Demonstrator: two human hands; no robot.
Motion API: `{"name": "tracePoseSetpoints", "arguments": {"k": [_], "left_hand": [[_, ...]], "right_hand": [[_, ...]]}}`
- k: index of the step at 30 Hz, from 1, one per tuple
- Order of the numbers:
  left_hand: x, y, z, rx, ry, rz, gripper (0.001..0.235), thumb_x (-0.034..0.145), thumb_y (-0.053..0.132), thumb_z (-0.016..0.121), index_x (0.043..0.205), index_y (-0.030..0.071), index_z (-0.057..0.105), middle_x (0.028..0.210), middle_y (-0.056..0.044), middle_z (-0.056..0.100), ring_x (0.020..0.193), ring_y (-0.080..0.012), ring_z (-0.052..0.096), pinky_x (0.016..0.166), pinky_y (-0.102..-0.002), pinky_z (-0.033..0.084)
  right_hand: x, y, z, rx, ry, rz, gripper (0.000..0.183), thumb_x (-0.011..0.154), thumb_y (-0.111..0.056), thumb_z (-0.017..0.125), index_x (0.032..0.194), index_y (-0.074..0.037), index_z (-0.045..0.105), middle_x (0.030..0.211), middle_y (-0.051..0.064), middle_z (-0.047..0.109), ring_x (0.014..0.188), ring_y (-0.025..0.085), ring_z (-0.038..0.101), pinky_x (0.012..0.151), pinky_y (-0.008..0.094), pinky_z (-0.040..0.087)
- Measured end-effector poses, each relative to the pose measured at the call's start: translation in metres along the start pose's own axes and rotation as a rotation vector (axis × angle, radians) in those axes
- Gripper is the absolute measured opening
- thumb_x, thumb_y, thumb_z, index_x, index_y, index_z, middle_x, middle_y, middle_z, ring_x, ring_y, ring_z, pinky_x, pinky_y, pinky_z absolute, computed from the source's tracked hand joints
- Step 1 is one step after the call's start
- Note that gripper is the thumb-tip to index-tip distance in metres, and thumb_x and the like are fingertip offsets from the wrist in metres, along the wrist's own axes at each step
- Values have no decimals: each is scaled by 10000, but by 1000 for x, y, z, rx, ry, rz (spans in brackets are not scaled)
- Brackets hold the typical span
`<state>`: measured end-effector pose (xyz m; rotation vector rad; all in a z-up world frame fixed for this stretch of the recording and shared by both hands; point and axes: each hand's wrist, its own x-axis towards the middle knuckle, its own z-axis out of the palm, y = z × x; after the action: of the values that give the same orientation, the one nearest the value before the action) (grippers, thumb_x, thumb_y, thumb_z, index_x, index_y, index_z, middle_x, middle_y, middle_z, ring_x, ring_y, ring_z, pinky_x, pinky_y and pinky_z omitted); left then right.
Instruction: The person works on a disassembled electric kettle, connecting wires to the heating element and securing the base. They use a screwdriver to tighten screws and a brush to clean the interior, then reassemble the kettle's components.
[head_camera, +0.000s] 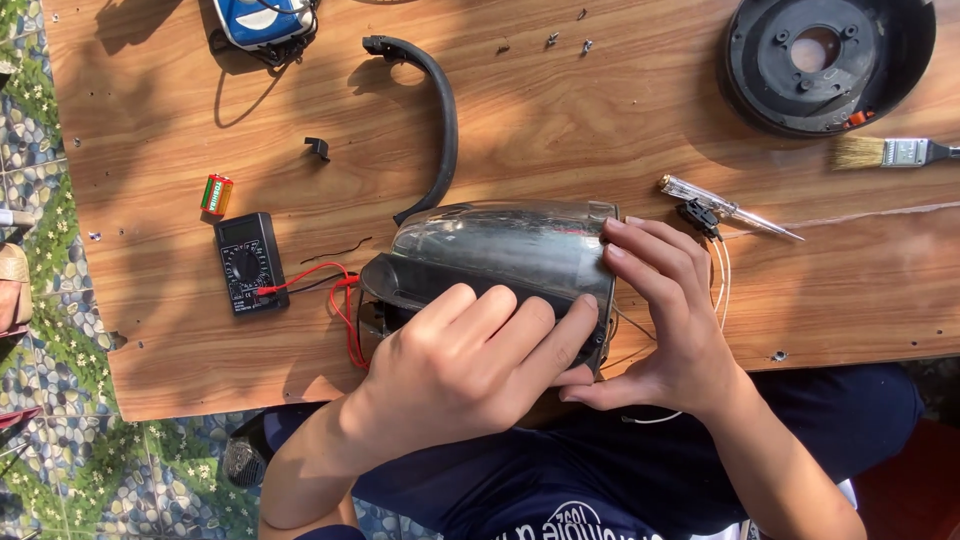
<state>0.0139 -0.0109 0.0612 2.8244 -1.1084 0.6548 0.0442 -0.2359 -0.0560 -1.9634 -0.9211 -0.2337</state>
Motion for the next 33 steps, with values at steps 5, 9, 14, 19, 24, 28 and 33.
{"name": "tracePoseSetpoints", "arguments": {"k": [5, 9, 14, 19, 24, 28, 33], "left_hand": [[4, 1, -1, 15, 16, 0, 514, 1152, 382, 296, 1148, 115, 734, 762, 39, 401, 633, -119, 369, 567, -272, 304], [5, 4, 1, 25, 1, -19, 494, 1153, 402, 315, 1159, 129, 726, 759, 44, 418, 639, -119, 384, 580, -275, 302], [5, 3, 4, 20, 11, -63, 486, 1146, 424, 323, 1131, 154, 726, 744, 53, 408, 626, -111, 370, 564, -269, 298], [12, -10, 9, -23, -122, -89, 475, 1016, 647, 663, 1218, 217, 647, 934, 11, 583, 746, -181, 555, 618, -316, 423], [24, -42, 14, -197, -177, -31, 478, 1018, 568, 720, 1305, 197, 627, 990, -24, 599, 790, -211, 612, 585, -367, 483], [32, -62, 18, -536, -250, -26, 377, 1028, 415, 719, 1268, 134, 644, 939, -74, 648, 752, -350, 647, 535, -496, 464], [30, -70, 18, -676, -176, 54, 337, 1012, 382, 789, 1199, 115, 703, 946, -91, 721, 795, -334, 675, 599, -477, 466]], "right_hand": [[-1, -1, 2, -7, 14, -9, 1067, 717, -740, 799, 1464, -64, 447, 1511, 187, 496, 1419, 404, 484, 1247, 537, 404], [1, -1, 2, -27, 29, -22, 1046, 738, -754, 759, 1452, -53, 456, 1501, 193, 506, 1407, 411, 501, 1239, 534, 409], [4, 1, -1, -24, 23, -21, 1060, 723, -768, 753, 1453, -56, 461, 1497, 192, 517, 1407, 408, 504, 1238, 529, 400], [13, 5, -7, 24, -22, -3, 1115, 697, -725, 770, 1491, -18, 433, 1528, 226, 488, 1450, 407, 491, 1274, 573, 379], [25, 2, -14, 52, -57, 42, 1088, 722, -597, 829, 1515, 18, 409, 1552, 236, 460, 1467, 383, 458, 1274, 536, 371], [25, 2, -14, 89, -60, 59, 1045, 760, -490, 839, 1548, 11, 370, 1576, 281, 419, 1501, 410, 413, 1285, 543, 374], [28, -3, -15, 96, -79, 60, 1045, 743, -453, 851, 1540, 33, 382, 1577, 282, 421, 1510, 410, 392, 1284, 537, 371]]}}
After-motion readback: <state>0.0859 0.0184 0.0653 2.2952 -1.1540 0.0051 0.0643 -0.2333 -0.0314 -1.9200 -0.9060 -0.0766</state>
